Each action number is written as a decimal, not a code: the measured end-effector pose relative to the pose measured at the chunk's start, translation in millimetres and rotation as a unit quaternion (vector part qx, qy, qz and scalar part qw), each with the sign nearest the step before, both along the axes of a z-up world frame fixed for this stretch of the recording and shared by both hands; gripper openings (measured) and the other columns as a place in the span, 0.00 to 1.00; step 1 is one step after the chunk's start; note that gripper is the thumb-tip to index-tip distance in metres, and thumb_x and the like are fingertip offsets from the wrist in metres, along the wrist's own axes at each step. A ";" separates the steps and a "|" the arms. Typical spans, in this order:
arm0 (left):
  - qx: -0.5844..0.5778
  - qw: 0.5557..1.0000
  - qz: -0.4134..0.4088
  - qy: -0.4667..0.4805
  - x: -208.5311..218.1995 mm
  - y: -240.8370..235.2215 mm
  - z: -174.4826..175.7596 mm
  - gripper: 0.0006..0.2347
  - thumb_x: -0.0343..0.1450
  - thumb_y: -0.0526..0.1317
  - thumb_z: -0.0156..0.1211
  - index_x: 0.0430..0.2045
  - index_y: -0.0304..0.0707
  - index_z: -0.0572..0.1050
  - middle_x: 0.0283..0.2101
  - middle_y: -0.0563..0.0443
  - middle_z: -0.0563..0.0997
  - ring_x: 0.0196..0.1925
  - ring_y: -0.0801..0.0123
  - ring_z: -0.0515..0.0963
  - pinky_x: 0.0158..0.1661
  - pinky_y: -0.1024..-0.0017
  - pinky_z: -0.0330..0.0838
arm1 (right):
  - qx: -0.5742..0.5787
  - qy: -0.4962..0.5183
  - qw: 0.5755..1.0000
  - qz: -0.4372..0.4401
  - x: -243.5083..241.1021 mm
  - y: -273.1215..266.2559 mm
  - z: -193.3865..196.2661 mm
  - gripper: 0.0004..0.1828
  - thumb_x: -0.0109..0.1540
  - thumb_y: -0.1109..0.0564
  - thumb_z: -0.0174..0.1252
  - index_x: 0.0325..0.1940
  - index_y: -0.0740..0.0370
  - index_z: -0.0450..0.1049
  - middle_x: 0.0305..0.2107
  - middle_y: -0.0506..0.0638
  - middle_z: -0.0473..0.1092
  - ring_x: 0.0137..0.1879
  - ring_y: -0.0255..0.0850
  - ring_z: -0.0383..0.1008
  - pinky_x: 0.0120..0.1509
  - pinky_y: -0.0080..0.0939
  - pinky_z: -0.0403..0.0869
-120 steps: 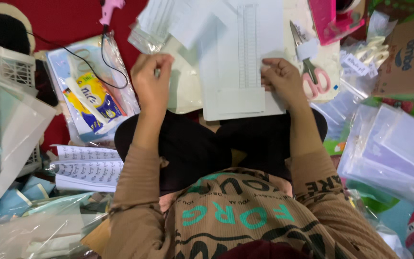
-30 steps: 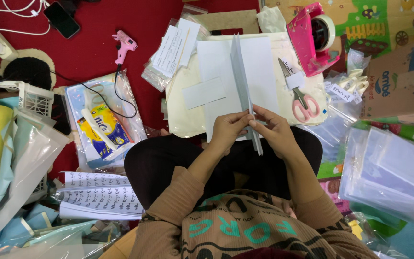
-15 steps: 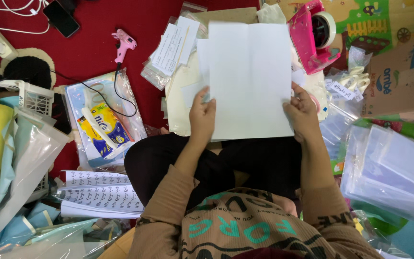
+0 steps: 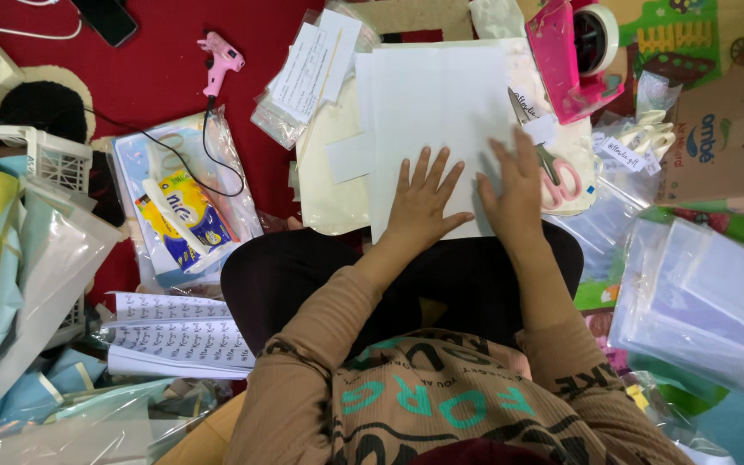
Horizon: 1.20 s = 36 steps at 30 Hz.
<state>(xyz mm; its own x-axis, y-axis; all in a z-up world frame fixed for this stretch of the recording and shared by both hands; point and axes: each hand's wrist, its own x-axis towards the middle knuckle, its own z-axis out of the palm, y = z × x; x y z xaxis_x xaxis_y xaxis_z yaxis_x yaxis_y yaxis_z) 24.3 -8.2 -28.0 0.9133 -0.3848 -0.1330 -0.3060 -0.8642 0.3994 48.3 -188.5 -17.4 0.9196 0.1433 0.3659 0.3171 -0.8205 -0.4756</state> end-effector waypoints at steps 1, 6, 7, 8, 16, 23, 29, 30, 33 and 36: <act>-0.001 1.000 -0.008 -0.004 -0.6 1.2 0.7 0.37 0.72 0.69 0.42 0.74 0.50 0.51 0.78 0.42 0.45 0.80 0.47 0.39 0.73 0.44 0.28 | 0.005 -0.023 0.998 0.054 3.8 3.7 -4.1 0.28 0.60 0.64 0.65 0.65 0.61 0.73 0.67 0.65 0.58 0.72 0.65 0.57 0.75 0.57 0.60; -0.192 0.978 -0.063 -0.061 21.3 25.2 -65.9 0.37 0.64 0.68 0.58 0.61 0.42 0.71 0.69 0.35 0.64 0.73 0.32 0.56 0.67 0.31 0.47 | 0.048 -0.064 0.973 0.215 21.5 30.3 -17.5 0.20 0.69 0.59 0.53 0.65 0.58 0.74 0.63 0.61 0.66 0.71 0.57 0.62 0.78 0.54 0.55; -0.285 0.954 -0.030 -0.089 26.5 38.2 -82.4 0.23 0.66 0.58 0.62 0.49 0.45 0.76 0.58 0.39 0.72 0.66 0.38 0.65 0.63 0.41 0.56 | -0.036 0.032 0.981 0.187 19.3 34.3 -18.4 0.23 0.68 0.51 0.53 0.69 0.50 0.69 0.68 0.57 0.61 0.75 0.59 0.54 0.79 0.61 0.49; -0.375 0.920 0.003 -0.118 31.8 51.3 -98.8 0.09 0.67 0.47 0.66 0.36 0.48 0.82 0.46 0.43 0.80 0.58 0.45 0.73 0.60 0.51 0.64 | -0.119 0.125 0.972 0.156 17.3 38.2 -19.2 0.28 0.68 0.43 0.53 0.73 0.42 0.64 0.72 0.54 0.55 0.78 0.60 0.46 0.79 0.68 0.43; -0.065 0.957 0.282 0.017 29.8 144.2 0.8 0.26 0.65 0.58 0.69 0.52 0.48 0.69 0.53 0.50 0.68 0.60 0.54 0.66 0.56 0.54 0.58 | -0.152 0.169 0.964 0.141 12.5 46.4 -7.8 0.35 0.67 0.31 0.47 0.76 0.42 0.60 0.75 0.52 0.50 0.81 0.56 0.40 0.80 0.65 0.35; -0.061 0.955 0.289 0.017 39.9 138.7 -23.3 0.21 0.65 0.49 0.71 0.45 0.53 0.64 0.41 0.60 0.77 0.49 0.62 0.74 0.47 0.57 0.55 | -0.141 0.204 0.961 0.125 13.1 47.2 -5.8 0.36 0.67 0.28 0.45 0.76 0.40 0.59 0.76 0.49 0.48 0.82 0.49 0.36 0.81 0.59 0.30; -0.219 0.916 0.329 -0.074 18.4 160.7 -22.8 0.06 0.74 0.44 0.57 0.39 0.48 0.78 0.39 0.48 0.82 0.48 0.55 0.81 0.49 0.61 0.72 | 0.098 0.049 0.987 0.121 21.0 19.5 -35.7 0.30 0.64 0.49 0.67 0.69 0.54 0.69 0.69 0.60 0.58 0.75 0.57 0.52 0.78 0.56 0.51; -0.219 0.915 0.329 -0.075 11.1 160.4 -12.3 0.06 0.74 0.44 0.57 0.39 0.48 0.78 0.39 0.48 0.82 0.48 0.55 0.81 0.49 0.61 0.72 | 0.098 0.048 0.986 0.122 18.6 12.1 -28.1 0.30 0.64 0.49 0.67 0.69 0.54 0.69 0.69 0.60 0.58 0.75 0.57 0.52 0.78 0.56 0.51; -0.380 0.817 0.434 0.010 -15.6 147.5 8.6 0.06 0.70 0.42 0.65 0.37 0.46 0.78 0.33 0.54 0.79 0.34 0.69 0.78 0.38 0.71 0.74 | 0.135 0.028 0.988 0.071 4.5 -9.5 -14.9 0.22 0.66 0.60 0.64 0.64 0.54 0.73 0.66 0.58 0.62 0.73 0.56 0.59 0.77 0.53 0.56; -0.523 0.752 0.398 0.059 -37.4 115.9 7.5 0.20 0.68 0.33 0.66 0.53 0.36 0.67 0.42 0.38 0.82 0.42 0.60 0.82 0.41 0.64 0.80 | 0.131 0.042 0.990 0.033 -6.2 -20.7 -12.9 0.18 0.66 0.59 0.65 0.60 0.52 0.75 0.64 0.55 0.64 0.71 0.52 0.62 0.75 0.51 0.58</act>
<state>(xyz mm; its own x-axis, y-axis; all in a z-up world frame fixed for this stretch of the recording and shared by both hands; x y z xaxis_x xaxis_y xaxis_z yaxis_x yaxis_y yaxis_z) -13.1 107.7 -20.5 0.9155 0.3263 -0.2354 0.2319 0.0503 0.9714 42.1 -209.2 -30.3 0.9398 0.1148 0.3219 0.3172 -0.6435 -0.6966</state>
